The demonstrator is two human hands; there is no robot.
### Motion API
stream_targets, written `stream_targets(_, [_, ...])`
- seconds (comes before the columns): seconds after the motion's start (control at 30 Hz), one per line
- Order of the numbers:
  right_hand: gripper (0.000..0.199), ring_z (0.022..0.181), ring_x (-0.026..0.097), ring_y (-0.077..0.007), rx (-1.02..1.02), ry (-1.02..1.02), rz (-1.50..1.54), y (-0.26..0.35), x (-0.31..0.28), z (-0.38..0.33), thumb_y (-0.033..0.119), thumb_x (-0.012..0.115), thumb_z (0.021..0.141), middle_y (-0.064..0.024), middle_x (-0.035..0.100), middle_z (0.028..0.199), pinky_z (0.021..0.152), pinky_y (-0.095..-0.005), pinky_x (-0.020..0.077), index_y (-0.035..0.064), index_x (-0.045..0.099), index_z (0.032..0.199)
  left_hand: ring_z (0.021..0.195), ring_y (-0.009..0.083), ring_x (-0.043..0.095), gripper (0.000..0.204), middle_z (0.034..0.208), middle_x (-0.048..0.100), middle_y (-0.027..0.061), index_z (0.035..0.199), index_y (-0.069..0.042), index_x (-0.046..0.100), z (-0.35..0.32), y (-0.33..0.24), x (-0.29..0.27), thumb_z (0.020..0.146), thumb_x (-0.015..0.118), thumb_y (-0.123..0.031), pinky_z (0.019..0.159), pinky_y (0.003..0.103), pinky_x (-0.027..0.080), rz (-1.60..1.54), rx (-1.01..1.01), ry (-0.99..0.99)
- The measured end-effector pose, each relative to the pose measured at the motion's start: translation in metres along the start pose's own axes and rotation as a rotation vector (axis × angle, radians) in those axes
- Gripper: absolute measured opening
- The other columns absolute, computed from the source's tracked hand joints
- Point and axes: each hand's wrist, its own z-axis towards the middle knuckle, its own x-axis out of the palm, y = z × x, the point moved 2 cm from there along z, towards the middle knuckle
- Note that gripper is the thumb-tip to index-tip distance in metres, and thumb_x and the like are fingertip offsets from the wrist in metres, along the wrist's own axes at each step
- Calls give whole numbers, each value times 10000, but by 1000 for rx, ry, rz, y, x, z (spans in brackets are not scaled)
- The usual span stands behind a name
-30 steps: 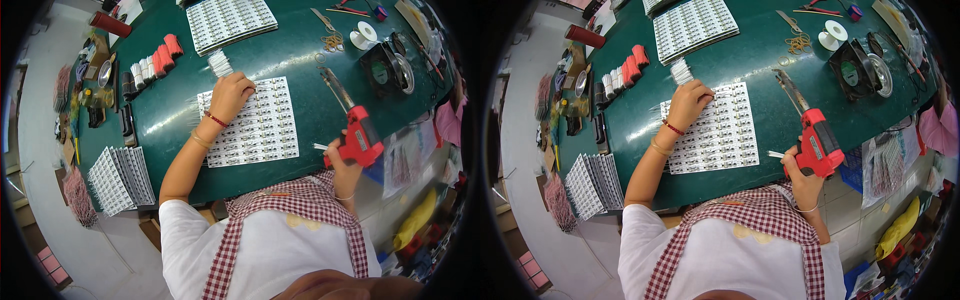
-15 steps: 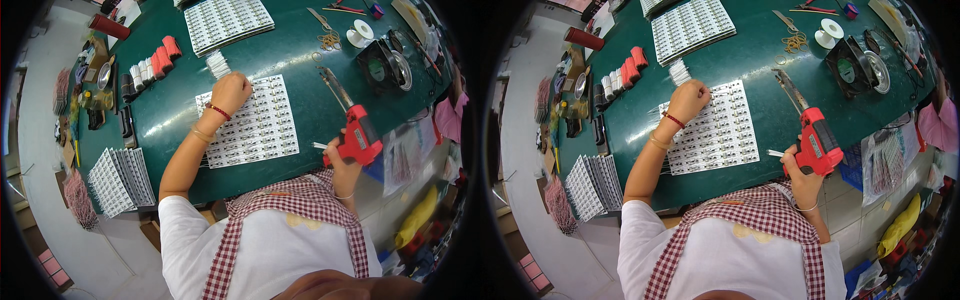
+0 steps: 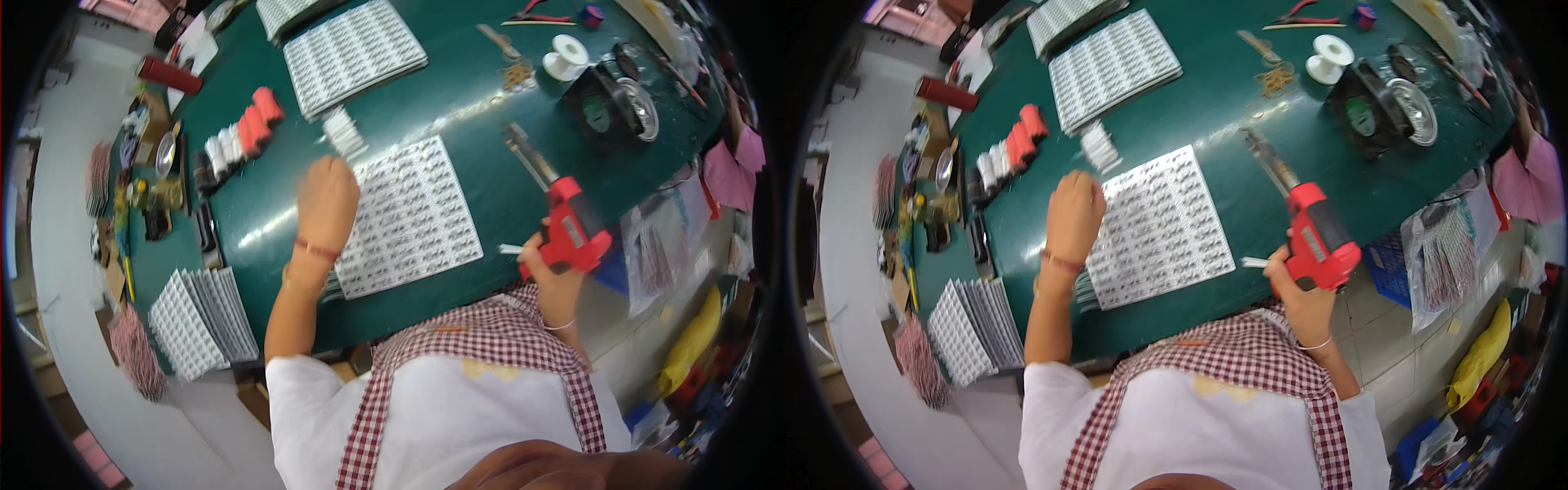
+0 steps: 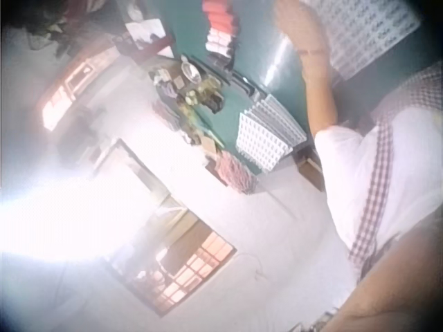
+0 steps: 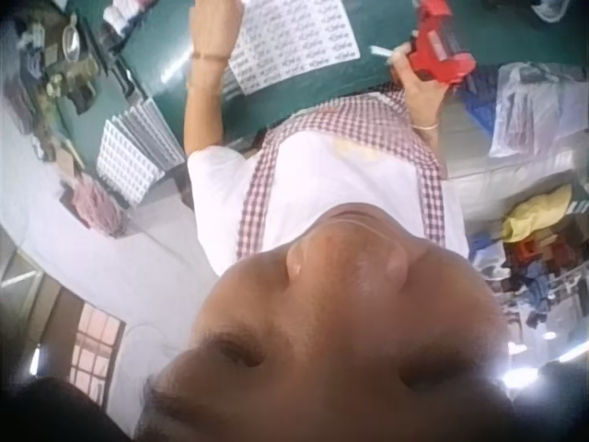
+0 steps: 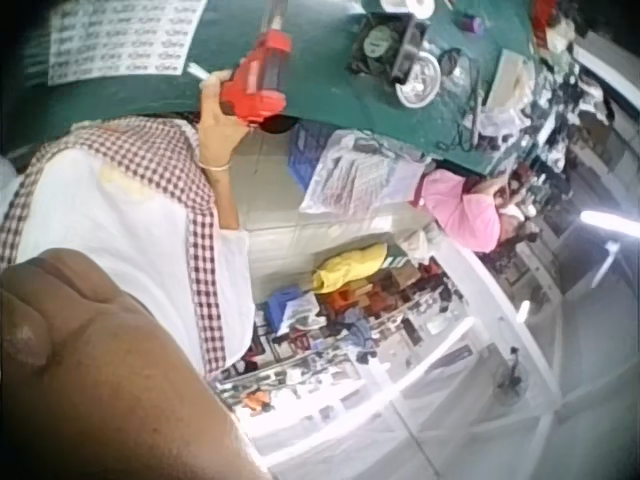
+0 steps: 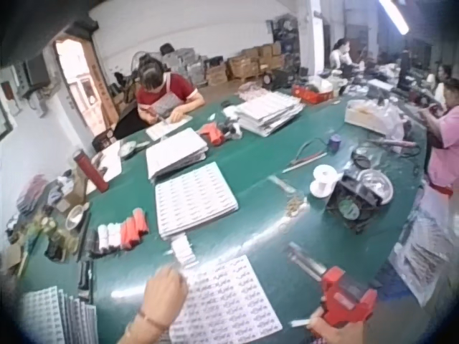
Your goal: The person solders wires onto circuit board panels using a soldering iron, positioning each wire onto the board by hand and applying the tool to make the connections.
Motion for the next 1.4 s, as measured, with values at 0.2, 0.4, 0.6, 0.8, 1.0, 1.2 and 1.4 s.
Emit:
stream_targets(0.2, [276,921,561,-103,123,249,-69,1,16,-1,117,663,827,-10,577,978,797,-283,462,50,566,1076,673,195,587,104,748,573,99,852,-12,604,-25,-94,-39,801,606,78,628,278,461,-755,39,175])
stream_targets(0.4, [122,765,621,-95,-52,193,-55,8,20,1,149,702,822,1,653,820,727,-259,470,84,647,909,732,253,564,206,788,553,94,910,-42,658,-31,-130,-36,734,650,65,616,340,458,-735,286,149])
stream_targets(0.6, [128,721,638,-115,-135,139,-54,3,19,-1,149,718,803,-21,666,793,687,-266,487,66,657,878,754,259,540,261,812,534,88,929,-52,655,-40,-130,-33,691,664,53,648,359,446,-640,347,128])
stream_targets(0.8, [151,722,628,-103,-296,163,-156,1,19,-3,103,728,791,-33,656,806,682,-255,490,50,635,898,775,250,529,289,834,531,76,942,-70,649,-42,-133,-35,676,672,37,681,353,421,-560,411,97])
stream_targets(1.0, [266,751,616,-86,-191,209,-78,2,18,-4,71,718,798,-44,647,831,689,-246,493,21,580,1020,817,286,593,205,892,617,112,928,-34,656,-40,-136,-35,735,662,36,710,356,470,-624,278,44])
stream_targets(1.2, [395,774,619,-93,-352,222,-127,0,23,-4,82,710,810,-60,646,861,709,-249,499,2,536,1155,639,231,663,122,757,671,124,926,-1,670,-47,-136,-24,814,667,-49,578,295,503,-721,154,324])
stream_targets(1.4, [282,816,624,-100,-186,288,-3,6,17,-4,105,706,824,-37,644,859,735,-251,498,5,581,1055,607,153,676,76,730,690,105,894,15,669,-44,-135,-20,848,638,-38,560,257,509,-816,15,464])
